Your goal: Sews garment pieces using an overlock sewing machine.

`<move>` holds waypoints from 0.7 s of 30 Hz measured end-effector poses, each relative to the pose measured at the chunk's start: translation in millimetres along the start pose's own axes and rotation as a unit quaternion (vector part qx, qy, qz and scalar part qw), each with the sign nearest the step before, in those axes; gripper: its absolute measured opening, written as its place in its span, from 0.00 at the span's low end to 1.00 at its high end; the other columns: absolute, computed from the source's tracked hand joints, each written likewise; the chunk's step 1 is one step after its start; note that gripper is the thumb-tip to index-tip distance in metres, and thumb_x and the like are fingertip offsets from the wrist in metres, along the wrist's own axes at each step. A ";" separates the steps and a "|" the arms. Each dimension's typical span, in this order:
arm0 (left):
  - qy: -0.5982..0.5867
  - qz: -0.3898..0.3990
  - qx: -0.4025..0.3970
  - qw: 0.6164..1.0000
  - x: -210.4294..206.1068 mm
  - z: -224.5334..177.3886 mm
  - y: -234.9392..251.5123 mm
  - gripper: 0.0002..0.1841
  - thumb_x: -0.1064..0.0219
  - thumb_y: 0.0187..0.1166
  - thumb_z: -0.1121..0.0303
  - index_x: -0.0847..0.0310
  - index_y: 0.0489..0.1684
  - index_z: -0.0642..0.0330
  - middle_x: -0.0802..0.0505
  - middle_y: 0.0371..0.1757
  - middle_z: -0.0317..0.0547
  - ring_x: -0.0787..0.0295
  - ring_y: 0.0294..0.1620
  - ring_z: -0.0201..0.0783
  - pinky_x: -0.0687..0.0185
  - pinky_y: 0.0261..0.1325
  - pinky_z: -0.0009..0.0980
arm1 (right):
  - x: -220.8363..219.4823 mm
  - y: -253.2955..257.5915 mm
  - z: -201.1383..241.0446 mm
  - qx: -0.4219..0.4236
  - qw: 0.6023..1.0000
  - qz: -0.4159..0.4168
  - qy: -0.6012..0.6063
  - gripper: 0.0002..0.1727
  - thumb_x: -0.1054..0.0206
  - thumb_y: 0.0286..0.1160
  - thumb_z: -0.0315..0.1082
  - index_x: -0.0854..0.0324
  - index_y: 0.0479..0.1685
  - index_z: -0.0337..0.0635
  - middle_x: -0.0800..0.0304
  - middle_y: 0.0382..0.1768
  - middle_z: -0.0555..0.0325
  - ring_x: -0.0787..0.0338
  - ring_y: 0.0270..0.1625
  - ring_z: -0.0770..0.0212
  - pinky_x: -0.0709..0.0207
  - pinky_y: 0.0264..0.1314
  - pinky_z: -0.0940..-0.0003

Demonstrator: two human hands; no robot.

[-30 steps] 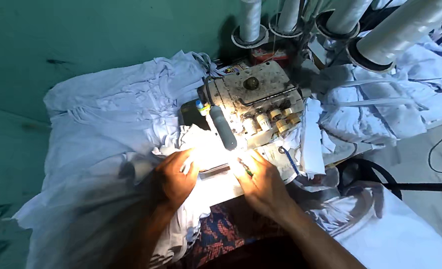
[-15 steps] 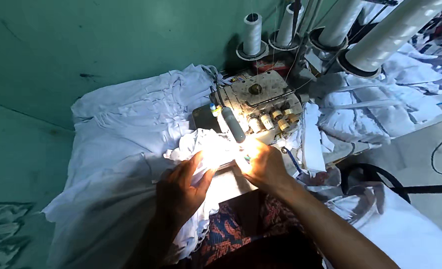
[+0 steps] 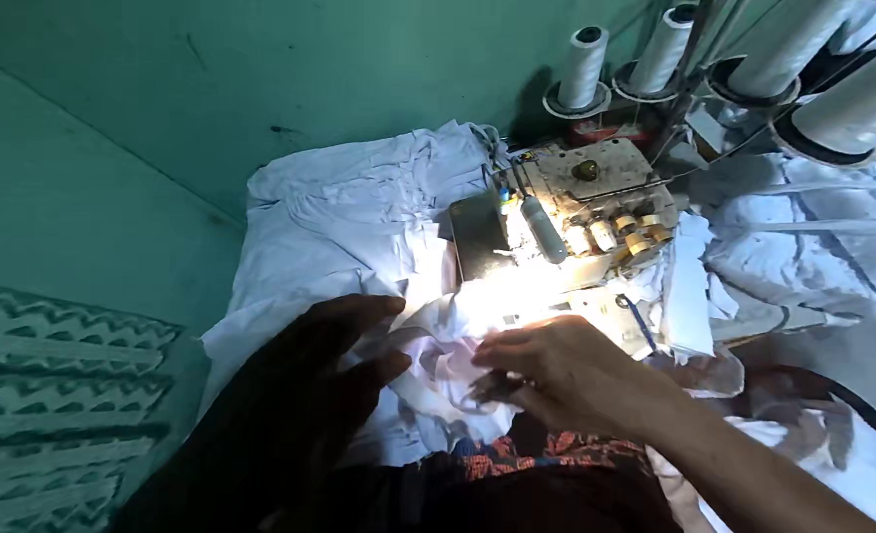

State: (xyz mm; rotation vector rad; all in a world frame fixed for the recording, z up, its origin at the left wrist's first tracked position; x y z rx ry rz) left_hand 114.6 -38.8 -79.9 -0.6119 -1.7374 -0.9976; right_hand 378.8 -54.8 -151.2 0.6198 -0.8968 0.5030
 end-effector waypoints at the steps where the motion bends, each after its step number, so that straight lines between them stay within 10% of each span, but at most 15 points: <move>1: -0.002 -0.006 0.007 1.000 -4.5 10.6 -7.8 0.13 0.42 0.88 0.59 0.10 0.58 0.44 0.14 0.73 0.49 0.21 0.77 0.46 0.23 0.77 0.45 | -9.9 -1.5 -13.2 -0.026 0.999 0.013 -0.022 0.18 0.39 0.84 0.57 0.10 0.49 0.58 0.06 0.43 0.69 0.07 0.38 0.65 0.14 0.35 0.56; 8: 0.102 0.035 0.111 0.988 -41.1 79.2 -64.4 0.17 0.45 0.82 0.60 0.07 0.46 0.53 0.10 0.60 0.49 0.13 0.62 0.50 0.16 0.62 0.49 | -31.0 -40.9 -82.7 -0.153 0.985 -0.074 -0.015 0.23 0.37 0.79 0.63 0.06 0.41 0.57 0.07 0.30 0.65 0.10 0.34 0.65 0.16 0.40 0.55; 12: 0.009 -0.034 0.129 0.991 -54.8 71.1 -63.9 0.20 0.35 0.81 0.46 0.07 0.41 0.53 0.06 0.53 0.43 0.11 0.58 0.38 0.15 0.61 0.38 | -38.7 -48.3 -87.3 -0.176 0.976 -0.132 -0.005 0.21 0.34 0.78 0.57 0.07 0.30 0.51 0.10 0.26 0.65 0.13 0.31 0.70 0.20 0.37 0.64; 21: -0.101 -0.134 0.117 0.979 -53.3 54.3 -52.6 0.10 0.26 0.77 0.58 0.06 0.37 0.54 0.03 0.45 0.39 0.07 0.50 0.26 0.11 0.56 0.25 | -44.7 -51.7 -85.1 -0.251 0.938 -0.237 -0.031 0.23 0.27 0.69 0.57 0.12 0.23 0.46 0.14 0.19 0.63 0.18 0.24 0.70 0.23 0.30 0.67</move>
Point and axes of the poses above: each hand's wrist, its own y-axis towards the middle knuckle, its own x-axis out of the back of the hand, z = x × y, the point moved 4 cm from there along y, towards the middle knuckle
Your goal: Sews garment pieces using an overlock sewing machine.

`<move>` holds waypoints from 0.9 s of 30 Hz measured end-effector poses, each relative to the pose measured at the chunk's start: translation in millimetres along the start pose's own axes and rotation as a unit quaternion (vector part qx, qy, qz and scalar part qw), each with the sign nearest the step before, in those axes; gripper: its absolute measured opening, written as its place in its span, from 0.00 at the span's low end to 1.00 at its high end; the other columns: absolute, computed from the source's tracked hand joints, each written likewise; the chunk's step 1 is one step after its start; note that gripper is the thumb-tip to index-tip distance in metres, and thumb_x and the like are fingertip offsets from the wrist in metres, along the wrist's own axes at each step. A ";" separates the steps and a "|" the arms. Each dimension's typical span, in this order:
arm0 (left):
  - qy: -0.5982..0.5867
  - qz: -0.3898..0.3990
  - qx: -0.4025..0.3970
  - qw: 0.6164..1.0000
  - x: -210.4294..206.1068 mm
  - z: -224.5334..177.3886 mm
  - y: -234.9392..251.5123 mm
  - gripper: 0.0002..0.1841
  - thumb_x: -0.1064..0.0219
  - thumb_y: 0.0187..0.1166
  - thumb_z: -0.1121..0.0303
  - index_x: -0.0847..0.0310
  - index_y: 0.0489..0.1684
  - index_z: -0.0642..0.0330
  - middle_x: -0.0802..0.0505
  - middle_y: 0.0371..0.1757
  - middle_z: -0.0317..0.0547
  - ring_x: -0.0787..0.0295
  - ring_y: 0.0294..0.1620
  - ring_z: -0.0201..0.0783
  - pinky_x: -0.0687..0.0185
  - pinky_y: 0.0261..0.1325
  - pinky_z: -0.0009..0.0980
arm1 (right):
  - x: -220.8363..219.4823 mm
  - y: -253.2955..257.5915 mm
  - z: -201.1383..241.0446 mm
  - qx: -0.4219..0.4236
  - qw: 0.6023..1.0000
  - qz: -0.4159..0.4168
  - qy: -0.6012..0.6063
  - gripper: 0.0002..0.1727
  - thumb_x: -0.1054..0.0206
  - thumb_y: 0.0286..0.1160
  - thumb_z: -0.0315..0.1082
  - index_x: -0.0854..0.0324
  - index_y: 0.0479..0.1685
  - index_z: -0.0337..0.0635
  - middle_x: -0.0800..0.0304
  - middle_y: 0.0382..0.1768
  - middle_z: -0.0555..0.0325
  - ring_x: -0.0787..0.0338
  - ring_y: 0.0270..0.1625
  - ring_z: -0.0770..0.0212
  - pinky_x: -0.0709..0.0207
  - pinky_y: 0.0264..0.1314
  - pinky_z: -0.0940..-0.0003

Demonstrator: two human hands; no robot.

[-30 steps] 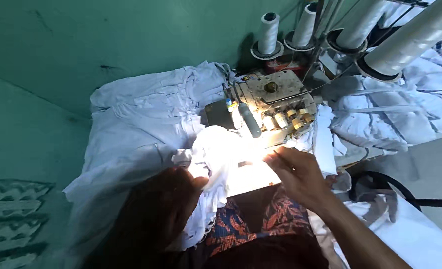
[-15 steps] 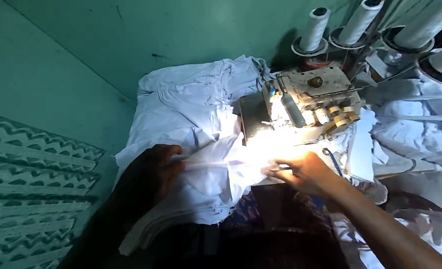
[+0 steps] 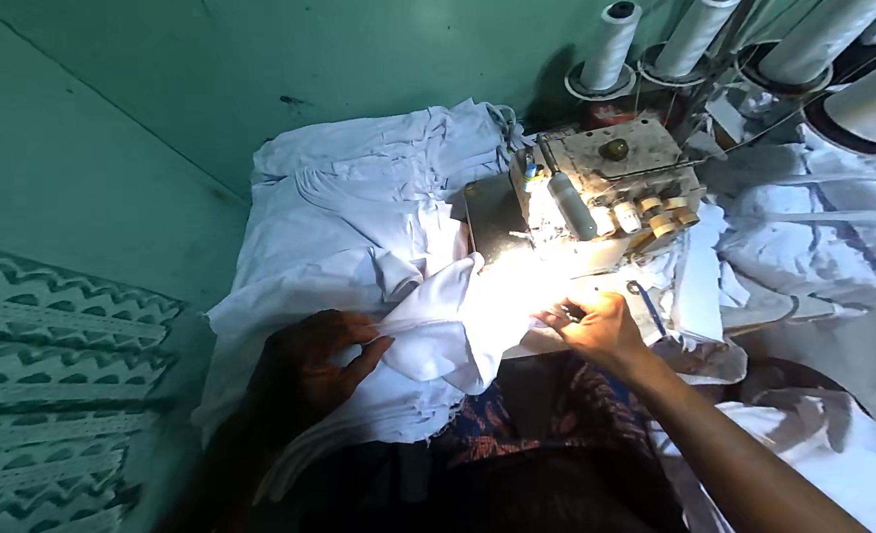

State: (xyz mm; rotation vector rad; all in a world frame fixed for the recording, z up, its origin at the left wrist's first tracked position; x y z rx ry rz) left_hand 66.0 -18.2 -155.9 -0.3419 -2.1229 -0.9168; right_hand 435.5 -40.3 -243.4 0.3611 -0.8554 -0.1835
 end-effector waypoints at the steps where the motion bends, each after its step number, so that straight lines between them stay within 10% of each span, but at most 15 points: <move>1: -0.002 0.000 -0.001 1.000 0.3 -1.1 0.6 0.10 0.26 0.77 0.58 0.06 0.37 0.54 0.03 0.44 0.38 0.07 0.50 0.25 0.11 0.56 0.25 | -1.4 -0.8 -0.6 -0.005 1.000 -0.011 -0.006 0.22 0.27 0.68 0.56 0.12 0.22 0.46 0.14 0.19 0.62 0.17 0.24 0.70 0.23 0.29 0.66; 10: 0.146 0.055 0.011 0.988 -2.2 -12.4 22.6 0.17 0.40 0.82 0.56 0.09 0.45 0.58 0.07 0.38 0.45 0.09 0.40 0.38 0.12 0.46 0.35 | -6.0 -5.6 0.7 -0.030 0.997 -0.073 -0.013 0.17 0.26 0.67 0.49 0.09 0.27 0.43 0.09 0.22 0.58 0.11 0.26 0.66 0.17 0.32 0.64; 13: -0.045 0.025 0.069 0.996 -3.1 -5.4 48.8 0.16 0.39 0.87 0.53 0.14 0.51 0.56 0.08 0.50 0.37 0.10 0.51 0.28 0.11 0.57 0.31 | -8.6 -8.9 -3.2 -0.064 0.993 -0.086 0.045 0.15 0.26 0.68 0.47 0.10 0.31 0.44 0.09 0.24 0.61 0.11 0.27 0.70 0.16 0.33 0.68; 16: -0.276 -0.106 0.202 0.934 -27.5 -14.5 90.0 0.07 0.41 0.86 0.64 0.16 0.45 0.49 0.12 0.29 0.26 0.17 0.26 0.21 0.18 0.29 0.21 | -14.0 -14.3 1.4 -0.105 0.985 -0.078 0.110 0.13 0.25 0.68 0.46 0.09 0.33 0.45 0.10 0.24 0.65 0.14 0.27 0.75 0.18 0.33 0.73; 19: -0.363 -0.153 0.219 0.892 -59.3 -27.9 135.2 0.06 0.36 0.87 0.62 0.16 0.48 0.51 0.10 0.33 0.31 0.12 0.30 0.26 0.11 0.36 0.28 | -17.1 -20.3 10.4 -0.138 0.980 -0.047 0.138 0.11 0.26 0.68 0.45 0.08 0.35 0.48 0.10 0.25 0.68 0.13 0.27 0.75 0.17 0.34 0.73; 24: -0.051 -0.079 0.059 0.994 -81.5 -56.8 188.7 0.05 0.28 0.79 0.67 0.10 0.45 0.57 0.06 0.44 0.40 0.09 0.39 0.33 0.10 0.43 0.33 | -16.1 -27.0 11.5 -0.151 0.976 -0.049 0.146 0.12 0.26 0.67 0.48 0.10 0.33 0.50 0.12 0.22 0.71 0.16 0.25 0.77 0.19 0.30 0.74; 27: 0.120 -0.013 -0.027 0.992 -91.1 -65.1 204.9 0.07 0.32 0.80 0.67 0.09 0.44 0.57 0.09 0.42 0.46 0.10 0.41 0.43 0.13 0.43 0.44 | -11.9 -25.9 11.3 -0.150 0.975 -0.057 0.152 0.12 0.26 0.67 0.49 0.11 0.33 0.51 0.14 0.21 0.72 0.17 0.24 0.77 0.21 0.28 0.75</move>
Point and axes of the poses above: each hand's wrist, its own y-axis towards the middle knuckle, its own x-axis out of the back of the hand, z = x × y, the point moved 4 cm from there along y, towards the middle knuckle
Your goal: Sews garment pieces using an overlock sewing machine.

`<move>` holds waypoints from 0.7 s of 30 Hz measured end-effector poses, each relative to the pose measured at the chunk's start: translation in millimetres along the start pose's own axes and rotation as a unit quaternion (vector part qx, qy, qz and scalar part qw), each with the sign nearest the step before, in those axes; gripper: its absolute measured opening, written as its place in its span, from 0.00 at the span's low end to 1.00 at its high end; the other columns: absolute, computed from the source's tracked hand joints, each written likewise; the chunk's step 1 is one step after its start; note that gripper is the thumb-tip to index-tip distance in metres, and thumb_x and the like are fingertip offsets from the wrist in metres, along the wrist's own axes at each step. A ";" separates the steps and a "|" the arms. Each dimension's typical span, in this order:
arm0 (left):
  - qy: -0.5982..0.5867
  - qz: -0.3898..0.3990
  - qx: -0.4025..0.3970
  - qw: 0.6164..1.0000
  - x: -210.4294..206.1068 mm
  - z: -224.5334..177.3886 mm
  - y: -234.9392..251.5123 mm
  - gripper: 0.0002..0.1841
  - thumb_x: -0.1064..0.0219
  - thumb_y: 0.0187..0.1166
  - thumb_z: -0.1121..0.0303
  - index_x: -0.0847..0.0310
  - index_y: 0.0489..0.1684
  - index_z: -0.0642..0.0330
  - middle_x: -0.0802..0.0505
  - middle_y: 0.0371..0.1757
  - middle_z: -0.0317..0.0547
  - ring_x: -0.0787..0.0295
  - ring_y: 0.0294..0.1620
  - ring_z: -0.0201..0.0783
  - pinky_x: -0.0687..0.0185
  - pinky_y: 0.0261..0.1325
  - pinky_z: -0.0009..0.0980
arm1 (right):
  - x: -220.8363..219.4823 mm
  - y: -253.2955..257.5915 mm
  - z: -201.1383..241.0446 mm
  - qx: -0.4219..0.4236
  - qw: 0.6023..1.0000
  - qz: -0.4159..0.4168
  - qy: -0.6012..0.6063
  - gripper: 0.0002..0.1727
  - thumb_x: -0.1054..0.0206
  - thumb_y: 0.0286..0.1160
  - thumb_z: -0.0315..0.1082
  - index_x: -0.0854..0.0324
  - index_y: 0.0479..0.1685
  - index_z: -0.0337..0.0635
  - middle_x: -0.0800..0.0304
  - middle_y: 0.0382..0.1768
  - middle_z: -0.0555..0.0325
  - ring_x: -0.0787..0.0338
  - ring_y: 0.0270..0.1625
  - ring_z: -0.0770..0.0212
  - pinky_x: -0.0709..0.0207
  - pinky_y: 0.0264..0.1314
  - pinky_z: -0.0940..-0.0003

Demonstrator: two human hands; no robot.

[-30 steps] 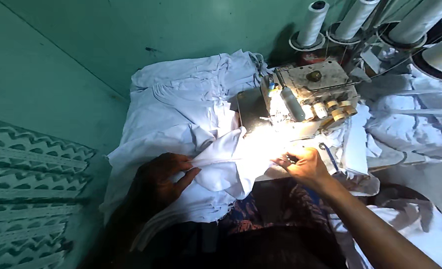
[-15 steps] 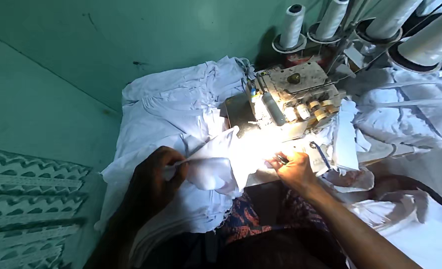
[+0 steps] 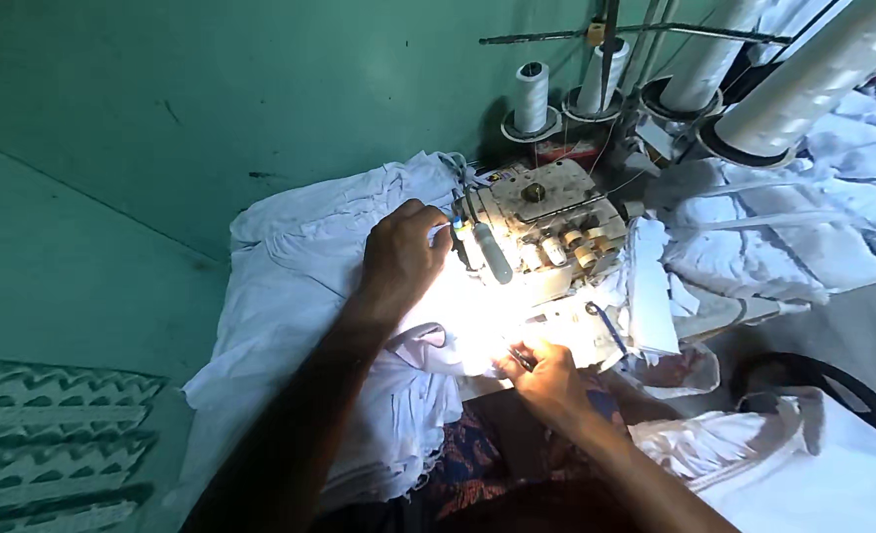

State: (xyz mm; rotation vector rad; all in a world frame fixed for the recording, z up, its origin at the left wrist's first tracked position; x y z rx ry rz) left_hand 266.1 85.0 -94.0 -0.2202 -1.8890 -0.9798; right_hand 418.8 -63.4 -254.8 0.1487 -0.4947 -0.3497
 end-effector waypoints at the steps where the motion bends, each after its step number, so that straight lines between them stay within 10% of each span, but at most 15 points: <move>1: 0.026 0.011 -0.012 1.000 -2.4 -1.4 4.5 0.07 0.33 0.80 0.67 0.09 0.43 0.58 0.10 0.41 0.47 0.10 0.40 0.44 0.14 0.41 0.45 | 1.5 0.4 0.6 -0.002 1.000 0.002 0.003 0.12 0.26 0.68 0.49 0.11 0.34 0.51 0.14 0.22 0.72 0.17 0.24 0.77 0.21 0.29 0.75; 16: -0.072 -0.008 -0.016 0.997 29.2 -19.0 -26.6 0.07 0.30 0.75 0.64 0.07 0.42 0.53 0.09 0.38 0.33 0.15 0.36 0.24 0.17 0.39 0.23 | 11.1 24.2 42.5 0.010 0.990 -0.021 0.141 0.28 0.29 0.75 0.54 0.17 0.62 0.40 0.08 0.42 0.61 0.12 0.34 0.72 0.14 0.37 0.72; 21: -0.246 0.150 0.050 0.956 38.2 -14.5 -65.0 0.14 0.24 0.73 0.59 0.13 0.53 0.49 0.11 0.29 0.25 0.17 0.24 0.20 0.17 0.28 0.20 | 4.9 36.4 70.7 0.025 0.961 0.102 0.255 0.14 0.30 0.82 0.45 0.10 0.42 0.43 0.17 0.20 0.68 0.22 0.19 0.76 0.26 0.24 0.79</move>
Point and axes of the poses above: each hand's wrist, its own y-axis towards the middle knuckle, its own x-axis out of the back of the hand, z = x × y, the point moved 4 cm from there along y, towards the middle knuckle
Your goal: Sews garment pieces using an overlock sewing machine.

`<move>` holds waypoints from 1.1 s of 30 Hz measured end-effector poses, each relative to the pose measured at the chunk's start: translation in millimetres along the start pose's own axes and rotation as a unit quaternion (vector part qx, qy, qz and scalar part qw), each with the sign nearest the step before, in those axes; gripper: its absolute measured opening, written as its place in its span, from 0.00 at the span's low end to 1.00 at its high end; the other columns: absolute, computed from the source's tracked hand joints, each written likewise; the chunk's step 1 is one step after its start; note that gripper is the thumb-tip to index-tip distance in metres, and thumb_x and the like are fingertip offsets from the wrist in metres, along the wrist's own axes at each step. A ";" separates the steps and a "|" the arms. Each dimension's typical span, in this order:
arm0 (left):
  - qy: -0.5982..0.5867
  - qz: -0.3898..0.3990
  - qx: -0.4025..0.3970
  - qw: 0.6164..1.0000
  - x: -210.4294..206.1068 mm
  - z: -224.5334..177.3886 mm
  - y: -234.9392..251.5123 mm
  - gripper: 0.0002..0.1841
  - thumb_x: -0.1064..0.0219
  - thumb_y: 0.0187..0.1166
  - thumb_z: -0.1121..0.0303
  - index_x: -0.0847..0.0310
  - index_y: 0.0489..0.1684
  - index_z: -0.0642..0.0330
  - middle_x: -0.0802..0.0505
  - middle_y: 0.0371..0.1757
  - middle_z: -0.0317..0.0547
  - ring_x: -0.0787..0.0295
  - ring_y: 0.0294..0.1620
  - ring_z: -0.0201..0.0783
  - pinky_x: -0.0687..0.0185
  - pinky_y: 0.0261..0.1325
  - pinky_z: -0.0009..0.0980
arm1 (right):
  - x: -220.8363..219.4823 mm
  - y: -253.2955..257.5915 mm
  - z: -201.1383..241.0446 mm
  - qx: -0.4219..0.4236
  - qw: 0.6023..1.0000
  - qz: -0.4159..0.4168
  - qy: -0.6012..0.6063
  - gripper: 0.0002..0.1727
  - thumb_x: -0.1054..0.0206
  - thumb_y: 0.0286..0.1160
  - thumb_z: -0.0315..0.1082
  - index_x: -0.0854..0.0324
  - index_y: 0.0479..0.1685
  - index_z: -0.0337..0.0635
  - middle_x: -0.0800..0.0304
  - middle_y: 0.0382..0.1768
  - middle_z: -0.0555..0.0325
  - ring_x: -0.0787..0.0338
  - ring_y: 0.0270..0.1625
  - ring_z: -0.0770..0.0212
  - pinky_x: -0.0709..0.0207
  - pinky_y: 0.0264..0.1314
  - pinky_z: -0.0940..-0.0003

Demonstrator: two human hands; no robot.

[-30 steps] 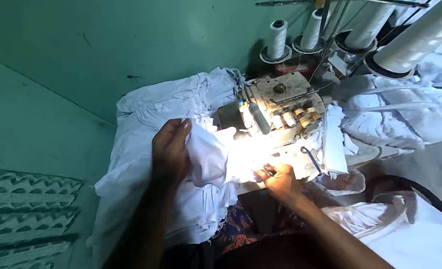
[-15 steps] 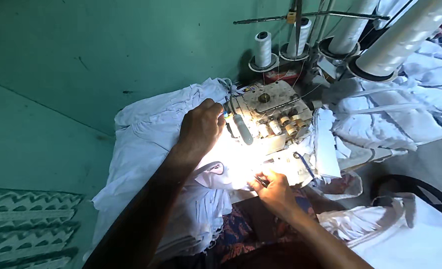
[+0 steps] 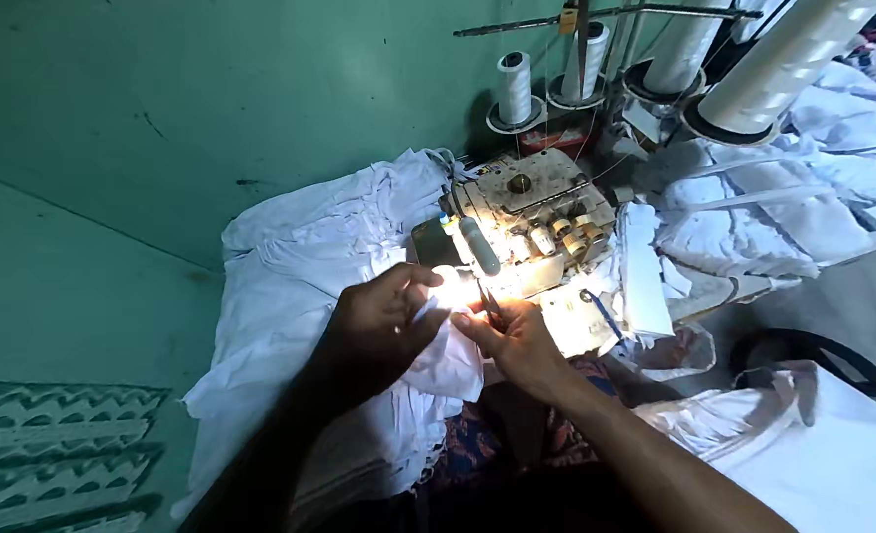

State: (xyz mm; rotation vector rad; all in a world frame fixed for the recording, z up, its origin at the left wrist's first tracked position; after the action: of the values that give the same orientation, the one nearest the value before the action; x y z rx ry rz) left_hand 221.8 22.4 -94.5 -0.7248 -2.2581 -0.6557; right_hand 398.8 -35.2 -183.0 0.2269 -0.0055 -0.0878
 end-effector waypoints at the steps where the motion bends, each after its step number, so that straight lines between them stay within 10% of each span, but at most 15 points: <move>1: 0.001 0.086 0.008 0.996 1.7 7.0 -10.8 0.15 0.25 0.75 0.56 0.13 0.54 0.50 0.14 0.26 0.26 0.20 0.23 0.20 0.20 0.28 0.21 | 0.6 -1.6 6.8 0.021 1.000 0.020 0.005 0.12 0.32 0.84 0.42 0.11 0.45 0.41 0.15 0.23 0.68 0.21 0.21 0.77 0.25 0.25 0.80; 4: 0.105 0.256 0.035 0.960 15.1 31.7 -38.5 0.16 0.28 0.75 0.45 0.12 0.35 0.47 0.14 0.21 0.28 0.20 0.20 0.24 0.21 0.24 0.28 | 0.2 -6.8 34.3 0.089 0.994 0.062 -0.021 0.12 0.35 0.86 0.37 0.12 0.48 0.38 0.09 0.33 0.63 0.14 0.30 0.76 0.18 0.33 0.79; 7: 0.336 0.031 0.034 0.941 78.1 41.5 -47.9 0.16 0.27 0.73 0.53 0.10 0.38 0.59 0.09 0.31 0.56 0.10 0.31 0.59 0.19 0.29 0.65 | -8.6 -10.0 56.7 0.142 0.987 0.069 -0.023 0.12 0.36 0.87 0.36 0.12 0.46 0.35 0.09 0.35 0.60 0.13 0.33 0.74 0.17 0.37 0.77; 10: 0.432 -0.174 -0.044 0.884 123.3 49.7 -50.0 0.17 0.35 0.79 0.56 0.13 0.48 0.63 0.12 0.55 0.62 0.15 0.56 0.64 0.22 0.53 0.63 | -17.9 -12.1 47.4 0.111 0.992 0.053 0.027 0.11 0.36 0.87 0.35 0.14 0.44 0.35 0.13 0.29 0.61 0.16 0.28 0.74 0.19 0.31 0.78; 12: 0.432 -0.136 -0.067 0.889 103.2 28.7 -38.7 0.16 0.30 0.71 0.60 0.14 0.40 0.69 0.13 0.52 0.69 0.15 0.54 0.70 0.22 0.48 0.67 | -15.4 -15.6 21.2 0.057 0.997 0.042 0.038 0.12 0.37 0.88 0.37 0.15 0.42 0.37 0.16 0.25 0.62 0.18 0.25 0.72 0.21 0.27 0.76; 14: 0.389 -0.009 -0.049 0.920 72.5 33.2 -26.2 0.18 0.20 0.62 0.54 0.11 0.30 0.63 0.10 0.45 0.61 0.12 0.50 0.66 0.18 0.40 0.65 | -2.8 -22.7 -12.5 0.013 1.000 0.004 -0.002 0.13 0.35 0.86 0.39 0.12 0.39 0.40 0.14 0.25 0.63 0.17 0.24 0.72 0.20 0.28 0.75; 16: 0.280 0.078 -0.052 0.955 48.1 61.7 -18.4 0.22 0.26 0.66 0.40 0.11 0.26 0.51 0.09 0.52 0.42 0.14 0.58 0.47 0.16 0.54 0.51 | 13.0 -34.9 -45.3 -0.042 0.998 -0.035 -0.035 0.11 0.34 0.83 0.38 0.13 0.37 0.42 0.14 0.27 0.64 0.15 0.26 0.72 0.18 0.30 0.75; 19: -0.038 0.113 -0.032 0.992 20.9 84.8 -1.0 0.16 0.37 0.81 0.49 0.11 0.33 0.49 0.08 0.66 0.35 0.14 0.70 0.36 0.17 0.72 0.38 | 28.8 -54.5 -81.2 -0.147 0.985 -0.091 0.003 0.06 0.34 0.78 0.34 0.17 0.39 0.40 0.15 0.22 0.63 0.16 0.18 0.70 0.18 0.22 0.73; 21: -0.168 0.073 0.031 0.983 0.2 85.9 14.9 0.12 0.40 0.81 0.61 0.09 0.35 0.49 0.03 0.44 0.34 0.07 0.47 0.30 0.10 0.51 0.31 | 33.8 -63.6 -91.7 -0.177 0.977 -0.115 0.033 0.06 0.34 0.79 0.33 0.19 0.37 0.40 0.17 0.18 0.64 0.19 0.15 0.70 0.21 0.19 0.74; 22: -0.163 0.044 0.049 0.984 -10.8 84.9 23.3 0.11 0.41 0.82 0.64 0.14 0.31 0.48 0.11 0.28 0.30 0.16 0.28 0.25 0.19 0.31 0.24 | 34.9 -67.4 -93.9 -0.181 0.975 -0.124 0.043 0.06 0.33 0.79 0.33 0.19 0.36 0.40 0.18 0.17 0.63 0.20 0.15 0.70 0.22 0.19 0.74; 24: -0.067 0.012 0.055 0.996 -27.4 84.4 40.7 0.08 0.40 0.82 0.69 0.15 0.34 0.51 0.16 0.20 0.31 0.23 0.18 0.25 0.26 0.21 0.25 | 36.1 -75.4 -97.0 -0.182 0.971 -0.142 0.058 0.07 0.33 0.79 0.32 0.18 0.35 0.40 0.18 0.16 0.62 0.20 0.14 0.69 0.23 0.18 0.74; 28: 0.175 0.020 0.061 0.982 -59.4 93.1 67.0 0.08 0.27 0.68 0.77 0.11 0.41 0.55 0.08 0.33 0.46 0.09 0.35 0.46 0.15 0.39 0.56 | 36.9 -90.6 -102.2 -0.182 0.965 -0.174 0.069 0.06 0.33 0.79 0.32 0.17 0.37 0.39 0.17 0.17 0.60 0.20 0.13 0.68 0.22 0.17 0.73; 33: 0.170 -0.024 0.104 0.980 -80.0 91.7 92.3 0.06 0.25 0.73 0.71 0.12 0.37 0.65 0.07 0.36 0.57 0.08 0.42 0.55 0.16 0.48 0.58 | 32.5 -91.4 -95.5 -0.161 0.964 -0.194 0.091 0.06 0.34 0.80 0.31 0.14 0.40 0.38 0.17 0.16 0.60 0.19 0.14 0.68 0.21 0.17 0.74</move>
State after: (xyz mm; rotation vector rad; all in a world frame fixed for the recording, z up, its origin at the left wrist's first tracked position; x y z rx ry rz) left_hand 291.3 120.6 -188.6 -0.4203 -1.9932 -0.5130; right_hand 424.8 -105.4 -296.8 -0.0927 0.2357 -0.4542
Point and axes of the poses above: each hand's wrist, its own y-axis towards the middle knuckle, its own x-axis out of the back of the hand, z = x × y, the point moved 4 cm from there along y, towards the middle knuckle
